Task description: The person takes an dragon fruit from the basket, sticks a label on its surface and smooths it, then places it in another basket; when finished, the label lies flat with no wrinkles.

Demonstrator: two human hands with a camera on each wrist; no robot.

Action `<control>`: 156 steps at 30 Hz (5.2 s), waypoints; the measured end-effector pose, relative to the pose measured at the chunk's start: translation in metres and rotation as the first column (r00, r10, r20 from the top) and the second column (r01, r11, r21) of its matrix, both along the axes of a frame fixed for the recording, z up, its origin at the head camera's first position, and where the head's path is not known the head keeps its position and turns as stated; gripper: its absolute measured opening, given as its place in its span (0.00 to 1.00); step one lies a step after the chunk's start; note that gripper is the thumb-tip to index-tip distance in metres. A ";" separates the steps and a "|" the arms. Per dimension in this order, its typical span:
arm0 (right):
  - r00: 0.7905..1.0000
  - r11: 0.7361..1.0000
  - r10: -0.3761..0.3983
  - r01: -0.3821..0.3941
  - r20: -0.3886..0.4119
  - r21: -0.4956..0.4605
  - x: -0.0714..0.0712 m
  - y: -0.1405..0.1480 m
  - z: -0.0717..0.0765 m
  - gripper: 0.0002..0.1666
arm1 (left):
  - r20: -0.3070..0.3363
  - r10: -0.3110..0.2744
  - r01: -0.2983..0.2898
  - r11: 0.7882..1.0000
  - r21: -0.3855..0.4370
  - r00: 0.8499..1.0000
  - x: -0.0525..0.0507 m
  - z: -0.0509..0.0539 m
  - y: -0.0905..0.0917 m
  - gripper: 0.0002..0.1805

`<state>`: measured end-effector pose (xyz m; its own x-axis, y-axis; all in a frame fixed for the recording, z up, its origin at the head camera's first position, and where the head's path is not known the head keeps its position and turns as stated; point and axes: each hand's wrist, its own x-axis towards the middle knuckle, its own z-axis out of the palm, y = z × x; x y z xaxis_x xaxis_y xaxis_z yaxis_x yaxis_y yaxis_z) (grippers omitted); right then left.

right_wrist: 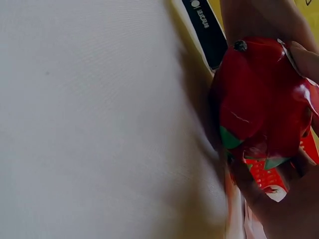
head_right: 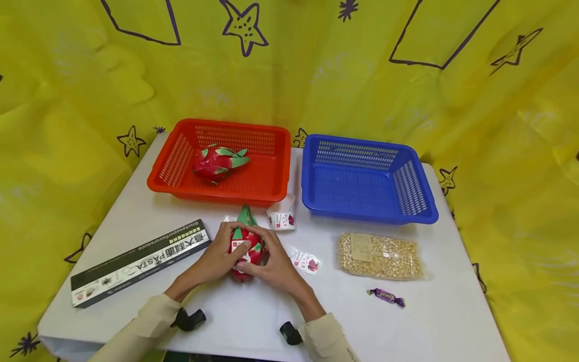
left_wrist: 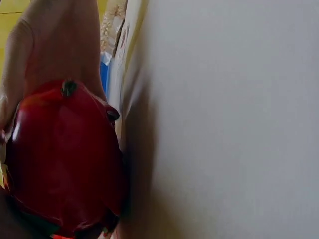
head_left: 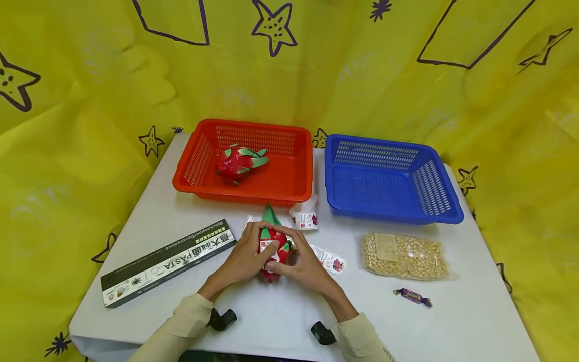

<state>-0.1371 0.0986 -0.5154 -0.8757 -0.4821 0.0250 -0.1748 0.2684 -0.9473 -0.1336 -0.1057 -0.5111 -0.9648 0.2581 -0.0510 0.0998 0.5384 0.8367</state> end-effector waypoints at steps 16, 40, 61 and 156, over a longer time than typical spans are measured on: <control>0.997 0.988 -0.066 0.072 -0.046 0.133 0.002 -0.004 -0.001 0.47 | 0.131 -0.206 0.139 0.907 0.398 0.970 0.004 -0.018 -0.027 0.27; 0.945 0.907 -0.175 0.265 -0.277 0.329 0.035 -0.025 0.037 0.57 | 0.183 -0.144 0.052 0.901 0.431 0.972 0.039 0.026 0.002 0.32; 0.932 0.875 -0.271 0.343 -0.241 0.342 -0.046 0.094 0.139 0.59 | -0.092 -0.176 0.199 0.892 0.406 0.980 -0.047 0.080 0.078 0.34; 0.906 0.852 -0.179 0.338 -0.384 0.400 -0.143 0.132 0.091 0.37 | -0.112 -0.190 0.204 0.971 0.128 0.975 -0.056 0.065 0.113 0.38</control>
